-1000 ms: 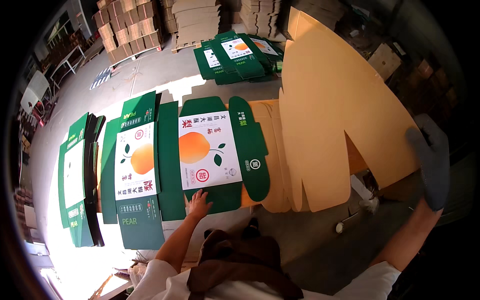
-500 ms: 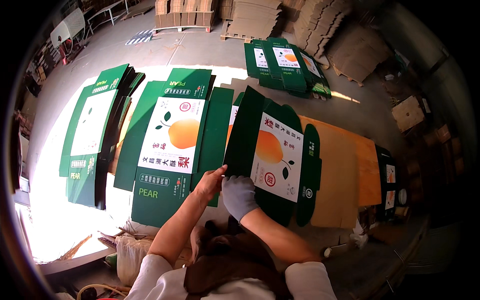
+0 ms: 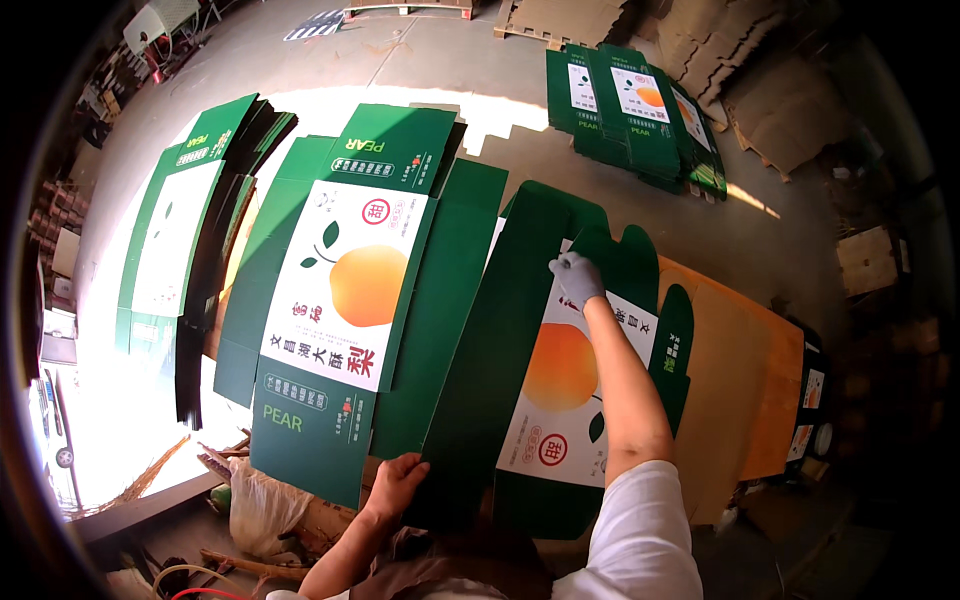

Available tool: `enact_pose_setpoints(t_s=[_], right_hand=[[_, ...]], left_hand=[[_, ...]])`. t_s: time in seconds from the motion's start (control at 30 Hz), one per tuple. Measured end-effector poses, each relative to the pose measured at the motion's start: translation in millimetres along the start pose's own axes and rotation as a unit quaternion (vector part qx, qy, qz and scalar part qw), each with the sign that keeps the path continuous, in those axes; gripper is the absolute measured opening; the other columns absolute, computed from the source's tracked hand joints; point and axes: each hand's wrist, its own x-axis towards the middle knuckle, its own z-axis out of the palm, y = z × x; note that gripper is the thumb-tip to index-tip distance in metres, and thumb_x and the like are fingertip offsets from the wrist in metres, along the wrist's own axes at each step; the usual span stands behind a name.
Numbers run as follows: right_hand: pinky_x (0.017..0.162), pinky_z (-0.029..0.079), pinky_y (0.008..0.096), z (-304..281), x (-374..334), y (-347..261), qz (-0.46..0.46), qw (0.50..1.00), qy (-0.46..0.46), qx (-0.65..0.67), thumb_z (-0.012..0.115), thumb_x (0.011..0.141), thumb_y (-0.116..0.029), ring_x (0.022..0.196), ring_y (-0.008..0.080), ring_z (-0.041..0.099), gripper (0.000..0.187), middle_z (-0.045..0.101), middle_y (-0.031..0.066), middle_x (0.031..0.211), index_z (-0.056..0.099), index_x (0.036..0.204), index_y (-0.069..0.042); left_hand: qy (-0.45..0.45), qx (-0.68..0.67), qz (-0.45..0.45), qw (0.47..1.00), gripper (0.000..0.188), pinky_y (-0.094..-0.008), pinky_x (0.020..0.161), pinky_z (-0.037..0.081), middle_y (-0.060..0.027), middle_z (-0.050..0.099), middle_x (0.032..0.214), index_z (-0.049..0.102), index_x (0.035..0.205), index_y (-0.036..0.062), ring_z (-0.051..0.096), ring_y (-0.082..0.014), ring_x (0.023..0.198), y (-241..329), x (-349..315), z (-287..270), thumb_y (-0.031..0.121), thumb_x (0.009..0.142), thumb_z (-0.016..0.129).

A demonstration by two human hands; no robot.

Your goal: The person repeatedly picks up flat green pear boxes from a pile, places them on a cardboard sheet, and stacks them into a neat pile. The person uses both hands to align and adjust the boxes during stacking.

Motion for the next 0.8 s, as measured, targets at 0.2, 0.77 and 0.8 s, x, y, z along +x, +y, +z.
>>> enact_pose_setpoints(t_s=[0.2,0.77,0.8], right_hand=[[0.107,0.034,0.0436,21.0,69.8,-78.3,-0.457,0.816,0.031,-0.353,0.056,0.087,-0.017,0.130,0.0242,0.042,0.040,0.048,0.0038,0.138,0.057,0.126,-0.014],[0.093,0.035,0.0437,91.6,105.8,-213.8,-0.545,0.634,-0.151,-0.527,0.061,0.080,-0.023,0.102,0.0262,0.053,0.015,0.057,0.0054,0.093,0.055,0.085,-0.011],[0.091,0.037,0.0425,107.5,106.4,-219.4,-0.555,0.618,-0.144,-0.537,0.060,0.079,-0.023,0.104,0.0260,0.053,0.015,0.057,0.0058,0.096,0.055,0.085,-0.010]], left_hand=[[0.014,0.051,-0.076,0.996,0.025,-0.0332,0.062,0.050,-0.0198,0.065,0.076,0.065,0.103,-0.0029,0.066,-0.0279,0.068,25.6,-6.9,-1.2,0.017,0.088,0.065],[0.133,-0.121,-0.124,0.976,0.014,-0.0335,0.060,0.050,-0.0174,0.064,0.074,0.062,0.098,0.0009,0.066,-0.0290,0.066,-69.3,22.6,-11.4,0.011,0.089,0.066],[0.155,-0.104,-0.114,0.976,0.016,-0.0336,0.060,0.051,-0.0168,0.065,0.075,0.061,0.101,0.0013,0.066,-0.0297,0.066,-78.1,24.9,-11.3,0.010,0.088,0.066]])
